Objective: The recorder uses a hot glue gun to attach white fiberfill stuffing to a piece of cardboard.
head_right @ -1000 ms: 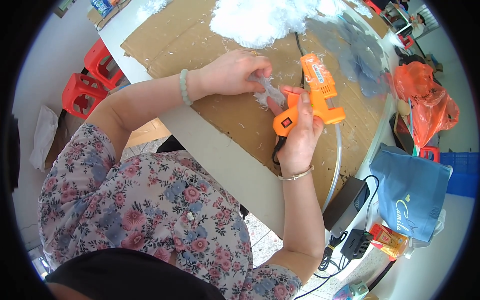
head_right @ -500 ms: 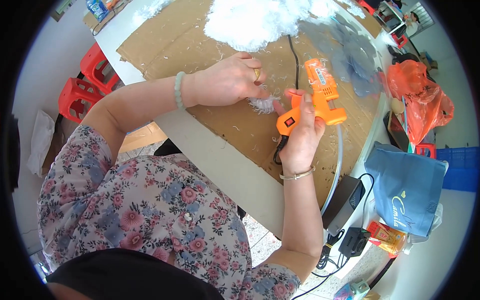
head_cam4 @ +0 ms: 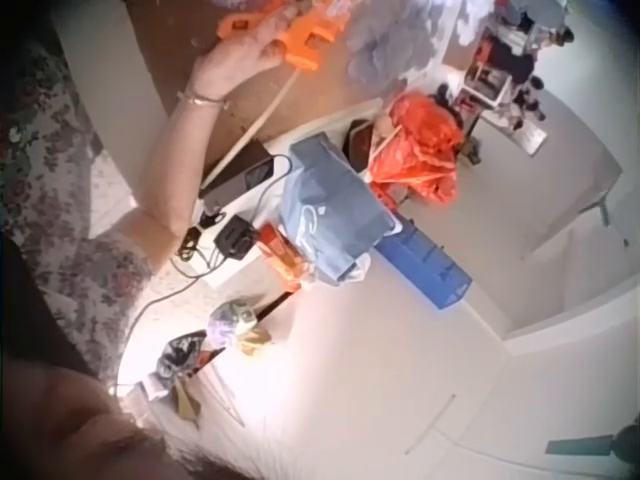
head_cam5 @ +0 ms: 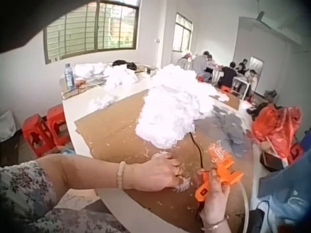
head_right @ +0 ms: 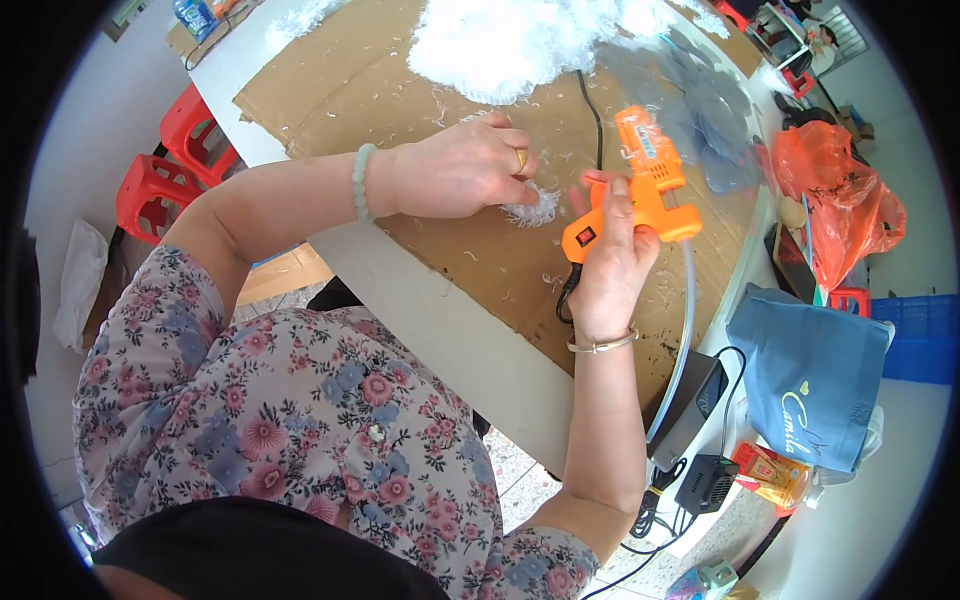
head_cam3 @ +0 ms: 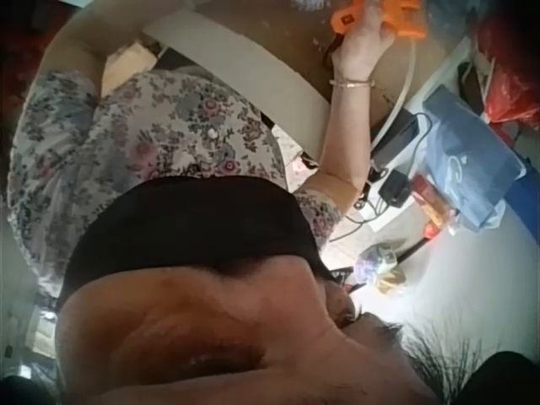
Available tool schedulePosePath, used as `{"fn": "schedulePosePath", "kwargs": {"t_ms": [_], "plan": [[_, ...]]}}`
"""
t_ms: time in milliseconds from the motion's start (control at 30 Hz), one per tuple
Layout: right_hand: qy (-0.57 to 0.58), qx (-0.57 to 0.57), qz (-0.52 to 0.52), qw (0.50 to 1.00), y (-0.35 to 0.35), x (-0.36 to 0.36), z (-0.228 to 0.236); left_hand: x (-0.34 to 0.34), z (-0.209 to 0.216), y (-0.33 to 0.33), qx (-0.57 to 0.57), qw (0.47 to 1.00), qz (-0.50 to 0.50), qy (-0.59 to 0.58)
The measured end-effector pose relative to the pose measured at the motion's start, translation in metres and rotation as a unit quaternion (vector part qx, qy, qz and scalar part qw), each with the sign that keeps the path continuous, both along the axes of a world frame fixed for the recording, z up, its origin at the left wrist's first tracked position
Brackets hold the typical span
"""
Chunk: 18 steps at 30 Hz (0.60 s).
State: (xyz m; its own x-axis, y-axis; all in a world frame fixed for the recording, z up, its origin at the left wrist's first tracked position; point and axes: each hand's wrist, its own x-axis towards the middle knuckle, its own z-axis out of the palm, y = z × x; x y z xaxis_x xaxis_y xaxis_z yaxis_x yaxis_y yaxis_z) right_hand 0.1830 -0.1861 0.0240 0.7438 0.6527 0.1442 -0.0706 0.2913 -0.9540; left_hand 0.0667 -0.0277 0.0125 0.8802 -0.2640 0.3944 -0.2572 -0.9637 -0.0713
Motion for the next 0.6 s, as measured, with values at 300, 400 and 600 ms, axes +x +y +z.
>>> {"fn": "schedulePosePath", "kwargs": {"t_ms": [300, 400, 600], "plan": [[-0.009, -0.071, 0.058, 0.996, 0.001, -0.006, -0.008, -0.004, -0.001, -0.001, -0.013, 1.000, 0.012, -0.005], [-0.005, -0.081, 0.053, 0.995, 0.002, -0.009, -0.010, -0.008, -0.003, 0.000, -0.043, 0.999, 0.011, -0.020], [0.031, -0.036, 0.071, 0.996, -0.004, -0.012, -0.001, -0.015, -0.002, 0.017, -0.401, 0.913, 0.049, 0.060]]}}
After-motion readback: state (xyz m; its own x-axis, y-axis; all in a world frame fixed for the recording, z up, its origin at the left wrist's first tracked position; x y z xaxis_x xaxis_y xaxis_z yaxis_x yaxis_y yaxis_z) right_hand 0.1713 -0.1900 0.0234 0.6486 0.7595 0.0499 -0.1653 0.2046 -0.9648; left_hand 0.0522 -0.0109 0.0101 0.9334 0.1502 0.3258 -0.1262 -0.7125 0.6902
